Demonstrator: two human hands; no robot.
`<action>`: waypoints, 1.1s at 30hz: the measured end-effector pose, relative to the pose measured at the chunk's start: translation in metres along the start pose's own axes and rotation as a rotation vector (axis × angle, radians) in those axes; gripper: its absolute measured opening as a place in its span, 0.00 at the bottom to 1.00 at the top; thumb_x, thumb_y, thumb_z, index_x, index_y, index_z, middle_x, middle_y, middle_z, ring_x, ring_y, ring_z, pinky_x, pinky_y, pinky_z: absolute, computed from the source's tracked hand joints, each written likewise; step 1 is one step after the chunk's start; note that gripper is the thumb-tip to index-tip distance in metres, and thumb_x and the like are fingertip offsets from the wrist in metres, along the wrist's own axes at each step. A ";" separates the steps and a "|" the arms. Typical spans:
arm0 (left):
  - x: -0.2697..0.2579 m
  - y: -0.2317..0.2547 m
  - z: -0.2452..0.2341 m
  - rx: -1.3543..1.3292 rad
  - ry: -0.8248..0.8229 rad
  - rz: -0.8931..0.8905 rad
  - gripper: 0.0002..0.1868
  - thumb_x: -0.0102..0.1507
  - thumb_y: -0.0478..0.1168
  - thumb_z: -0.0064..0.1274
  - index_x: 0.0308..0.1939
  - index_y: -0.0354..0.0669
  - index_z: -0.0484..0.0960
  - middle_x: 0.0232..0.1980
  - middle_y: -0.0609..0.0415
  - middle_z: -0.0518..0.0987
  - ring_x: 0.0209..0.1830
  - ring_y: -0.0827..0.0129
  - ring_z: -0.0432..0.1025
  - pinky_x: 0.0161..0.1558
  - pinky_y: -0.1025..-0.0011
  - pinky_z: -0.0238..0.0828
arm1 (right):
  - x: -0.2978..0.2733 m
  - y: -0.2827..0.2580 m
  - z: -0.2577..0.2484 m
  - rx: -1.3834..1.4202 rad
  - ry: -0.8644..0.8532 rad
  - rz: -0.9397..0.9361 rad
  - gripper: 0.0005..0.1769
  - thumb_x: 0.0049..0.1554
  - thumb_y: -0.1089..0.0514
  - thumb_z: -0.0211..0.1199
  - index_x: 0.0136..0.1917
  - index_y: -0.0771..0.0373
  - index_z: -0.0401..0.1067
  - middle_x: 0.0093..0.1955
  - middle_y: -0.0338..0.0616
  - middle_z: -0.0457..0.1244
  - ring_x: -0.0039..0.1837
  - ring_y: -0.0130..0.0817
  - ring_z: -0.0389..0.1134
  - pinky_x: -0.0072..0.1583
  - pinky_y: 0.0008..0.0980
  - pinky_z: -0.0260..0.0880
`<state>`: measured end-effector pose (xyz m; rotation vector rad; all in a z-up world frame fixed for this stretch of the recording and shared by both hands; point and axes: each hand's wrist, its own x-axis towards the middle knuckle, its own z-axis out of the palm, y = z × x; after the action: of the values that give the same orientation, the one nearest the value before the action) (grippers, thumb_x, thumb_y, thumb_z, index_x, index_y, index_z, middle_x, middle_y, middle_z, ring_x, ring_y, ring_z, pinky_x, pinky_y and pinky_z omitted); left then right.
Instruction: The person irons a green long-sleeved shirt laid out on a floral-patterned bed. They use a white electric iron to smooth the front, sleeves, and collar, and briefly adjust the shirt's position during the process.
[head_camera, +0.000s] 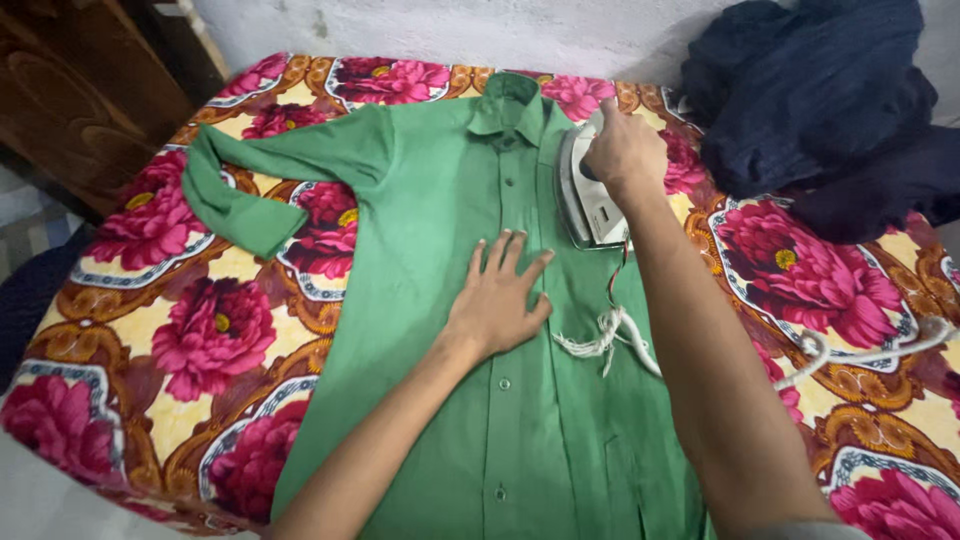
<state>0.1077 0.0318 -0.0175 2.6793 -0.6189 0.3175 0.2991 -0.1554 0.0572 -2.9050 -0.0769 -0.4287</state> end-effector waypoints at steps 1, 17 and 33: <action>-0.002 0.001 0.001 -0.003 0.001 -0.006 0.35 0.63 0.54 0.46 0.74 0.50 0.65 0.78 0.33 0.56 0.81 0.42 0.45 0.75 0.40 0.35 | -0.003 0.001 0.000 -0.007 0.005 -0.011 0.32 0.57 0.58 0.59 0.75 0.51 0.63 0.51 0.63 0.68 0.54 0.62 0.71 0.55 0.58 0.72; -0.001 -0.001 0.008 0.025 -0.018 -0.011 0.36 0.65 0.55 0.42 0.76 0.51 0.62 0.79 0.34 0.53 0.81 0.42 0.43 0.76 0.41 0.34 | -0.079 0.004 -0.030 -0.109 -0.014 -0.006 0.33 0.47 0.59 0.65 0.66 0.62 0.64 0.46 0.61 0.69 0.50 0.60 0.73 0.50 0.54 0.74; 0.000 0.004 -0.003 0.051 -0.041 0.003 0.35 0.64 0.53 0.41 0.74 0.46 0.62 0.78 0.31 0.53 0.80 0.40 0.44 0.74 0.39 0.34 | 0.042 0.025 0.010 -0.142 -0.069 -0.019 0.44 0.48 0.56 0.68 0.77 0.49 0.60 0.57 0.63 0.68 0.60 0.61 0.70 0.59 0.55 0.72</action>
<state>0.1055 0.0296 -0.0138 2.7399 -0.6355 0.2832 0.3444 -0.1772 0.0548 -3.0611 -0.0873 -0.3499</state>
